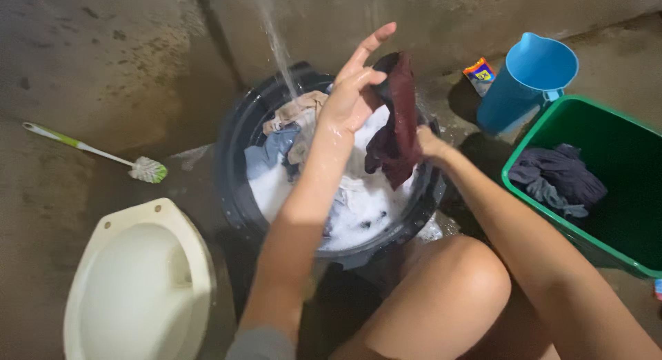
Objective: The person washes clothes by hand in a basin of soapy water, using a scrubbing tool to clean individual items before transferring them to a bucket.
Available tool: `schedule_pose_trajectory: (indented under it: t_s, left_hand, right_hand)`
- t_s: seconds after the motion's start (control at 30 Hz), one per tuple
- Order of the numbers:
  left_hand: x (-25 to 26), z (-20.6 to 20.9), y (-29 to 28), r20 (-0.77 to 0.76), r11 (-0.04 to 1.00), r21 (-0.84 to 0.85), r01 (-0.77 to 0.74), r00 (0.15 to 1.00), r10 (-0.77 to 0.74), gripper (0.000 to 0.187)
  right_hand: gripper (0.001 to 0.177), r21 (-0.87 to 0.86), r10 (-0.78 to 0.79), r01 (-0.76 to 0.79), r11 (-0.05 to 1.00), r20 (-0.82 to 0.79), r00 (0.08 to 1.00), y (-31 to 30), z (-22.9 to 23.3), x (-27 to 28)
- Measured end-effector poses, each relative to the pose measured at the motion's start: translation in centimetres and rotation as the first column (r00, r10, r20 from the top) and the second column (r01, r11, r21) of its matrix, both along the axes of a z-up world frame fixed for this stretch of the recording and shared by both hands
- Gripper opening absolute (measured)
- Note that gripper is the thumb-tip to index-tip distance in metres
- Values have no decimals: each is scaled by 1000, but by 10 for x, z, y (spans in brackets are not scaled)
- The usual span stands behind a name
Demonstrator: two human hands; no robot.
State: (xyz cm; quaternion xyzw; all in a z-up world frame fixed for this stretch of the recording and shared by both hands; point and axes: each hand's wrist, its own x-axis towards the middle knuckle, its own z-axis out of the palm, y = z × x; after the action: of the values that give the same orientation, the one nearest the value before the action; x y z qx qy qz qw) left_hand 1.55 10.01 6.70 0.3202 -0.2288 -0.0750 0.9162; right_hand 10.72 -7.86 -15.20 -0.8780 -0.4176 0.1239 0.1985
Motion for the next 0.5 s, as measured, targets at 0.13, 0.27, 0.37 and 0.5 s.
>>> schedule_pose_trajectory:
  t_s: [0.13,0.27,0.37,0.5]
  left_hand:
    - [-12,-5,7,-27,982,-168,-91,996,88,62]
    - [-12,-56,47,-29,951,-289,-105,994,101,54]
    - [-11,-124,62,-165,885,-413,-216,973,161,53]
    - [-3,-198,68,-403,873,-162,-459,839,367,45]
  right_hand:
    - [37,428,334,554,714,-904,268,23,2,-24]
    - [42,278,350,751,599,-934,67,27,59,-33]
    - [43,290,430,794,534,-902,40,27,82,-26]
    - [43,366,416,723,586,-902,119,8,66,-13]
